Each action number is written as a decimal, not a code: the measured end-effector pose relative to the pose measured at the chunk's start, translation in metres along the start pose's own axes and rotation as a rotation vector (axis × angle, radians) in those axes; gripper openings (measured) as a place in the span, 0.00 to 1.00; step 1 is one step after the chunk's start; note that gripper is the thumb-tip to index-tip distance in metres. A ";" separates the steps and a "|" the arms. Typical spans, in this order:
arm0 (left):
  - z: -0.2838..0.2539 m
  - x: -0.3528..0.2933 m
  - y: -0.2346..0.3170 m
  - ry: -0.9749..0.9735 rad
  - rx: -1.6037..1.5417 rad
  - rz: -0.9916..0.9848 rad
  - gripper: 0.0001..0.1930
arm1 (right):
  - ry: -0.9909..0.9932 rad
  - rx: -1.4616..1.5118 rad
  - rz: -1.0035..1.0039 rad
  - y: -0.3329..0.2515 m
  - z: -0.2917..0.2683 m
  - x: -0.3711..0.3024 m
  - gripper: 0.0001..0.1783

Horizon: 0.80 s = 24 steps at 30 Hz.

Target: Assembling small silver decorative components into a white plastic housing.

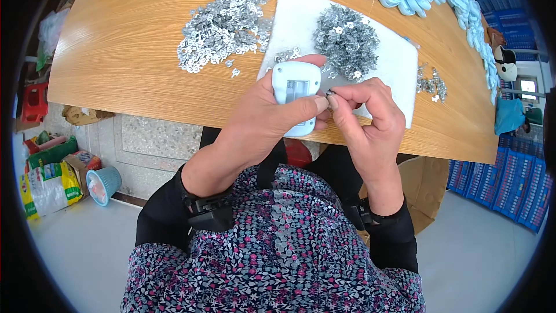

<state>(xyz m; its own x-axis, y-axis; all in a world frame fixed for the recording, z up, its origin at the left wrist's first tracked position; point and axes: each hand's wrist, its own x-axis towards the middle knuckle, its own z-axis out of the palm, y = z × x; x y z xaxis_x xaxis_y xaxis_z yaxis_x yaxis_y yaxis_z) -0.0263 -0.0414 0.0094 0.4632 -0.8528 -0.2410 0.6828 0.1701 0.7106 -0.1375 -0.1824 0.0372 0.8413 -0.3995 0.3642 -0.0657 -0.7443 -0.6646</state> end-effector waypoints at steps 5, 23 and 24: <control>0.001 0.000 0.001 0.013 -0.029 -0.013 0.27 | -0.041 -0.038 -0.077 0.004 -0.003 -0.002 0.07; 0.013 0.021 0.002 -0.019 -0.169 0.173 0.28 | -0.168 0.879 0.622 0.001 -0.020 -0.011 0.04; 0.017 0.024 0.004 -0.014 -0.183 0.213 0.30 | -0.179 0.923 0.652 0.000 -0.018 -0.014 0.04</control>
<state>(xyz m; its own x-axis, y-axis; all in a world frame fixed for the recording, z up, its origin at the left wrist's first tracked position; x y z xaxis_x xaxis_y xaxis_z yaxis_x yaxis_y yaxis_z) -0.0224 -0.0697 0.0174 0.6006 -0.7946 -0.0890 0.6618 0.4316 0.6130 -0.1588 -0.1864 0.0444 0.8609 -0.4283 -0.2748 -0.1611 0.2828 -0.9455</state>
